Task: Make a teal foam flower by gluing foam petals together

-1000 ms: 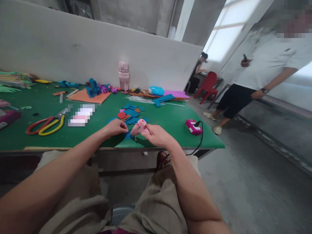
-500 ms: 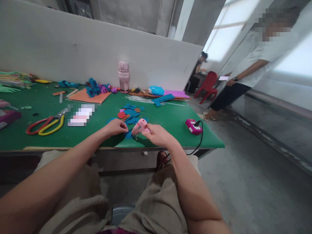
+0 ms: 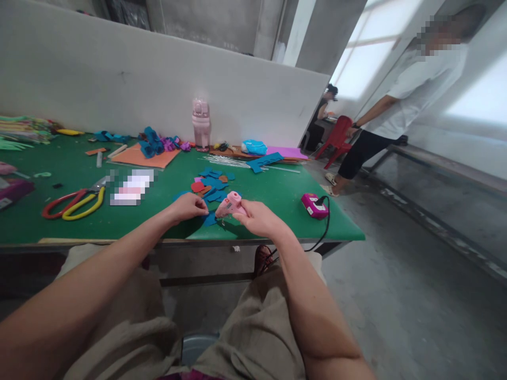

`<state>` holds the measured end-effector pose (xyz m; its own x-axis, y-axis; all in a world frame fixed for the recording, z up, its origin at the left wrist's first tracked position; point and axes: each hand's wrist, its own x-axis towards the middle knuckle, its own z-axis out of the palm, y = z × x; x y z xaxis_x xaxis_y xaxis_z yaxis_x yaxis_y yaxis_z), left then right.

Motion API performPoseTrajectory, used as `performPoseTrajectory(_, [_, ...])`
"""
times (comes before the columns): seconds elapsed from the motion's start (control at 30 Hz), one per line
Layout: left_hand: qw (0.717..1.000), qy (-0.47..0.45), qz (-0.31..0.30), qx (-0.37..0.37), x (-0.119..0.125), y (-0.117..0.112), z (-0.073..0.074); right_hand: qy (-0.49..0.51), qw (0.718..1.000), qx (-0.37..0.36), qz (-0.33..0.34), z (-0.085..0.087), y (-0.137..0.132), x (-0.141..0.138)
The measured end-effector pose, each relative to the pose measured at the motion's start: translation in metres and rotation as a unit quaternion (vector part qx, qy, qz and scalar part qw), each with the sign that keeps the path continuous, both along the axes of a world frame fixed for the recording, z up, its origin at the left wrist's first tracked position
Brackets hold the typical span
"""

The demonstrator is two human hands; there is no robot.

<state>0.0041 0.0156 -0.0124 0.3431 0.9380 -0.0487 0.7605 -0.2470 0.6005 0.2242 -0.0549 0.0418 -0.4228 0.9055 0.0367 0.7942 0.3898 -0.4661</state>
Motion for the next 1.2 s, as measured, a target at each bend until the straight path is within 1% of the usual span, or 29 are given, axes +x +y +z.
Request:
performPoseTrajectory(0.13, [1.0,0.0,-0.003,-0.001,0.0,0.0,0.001,-0.007,1.0,0.028,0.002,0.0,-0.001,0.004])
performPoseTrajectory(0.27, [1.0,-0.001,-0.004,-0.004,-0.001,0.0,0.001,-0.013,0.997,0.072,0.038,0.0,-0.005,0.005])
performPoseTrajectory(0.4, [1.0,-0.004,-0.002,-0.005,0.0,-0.001,0.001,0.023,0.993,0.097,0.065,-0.004,-0.005,0.005])
performPoseTrajectory(0.5, [1.0,-0.004,0.004,-0.003,0.0,-0.002,0.001,0.068,0.992,0.082,0.068,-0.008,-0.002,0.007])
performPoseTrajectory(0.7, [1.0,0.002,0.003,-0.005,0.0,-0.003,0.003,0.154,0.985,0.014,0.073,-0.014,0.003,0.01])
performPoseTrajectory(0.83, [1.0,0.002,0.007,-0.005,0.0,-0.001,0.001,0.184,0.979,-0.01,0.089,-0.018,0.004,0.012])
performPoseTrajectory(1.07, [1.0,-0.001,-0.005,0.01,-0.001,0.001,-0.004,0.208,0.973,-0.033,0.098,-0.02,0.006,0.017])
performPoseTrajectory(1.2, [1.0,-0.006,0.0,0.009,-0.002,0.0,-0.003,0.247,0.961,-0.064,0.105,-0.02,0.006,0.02])
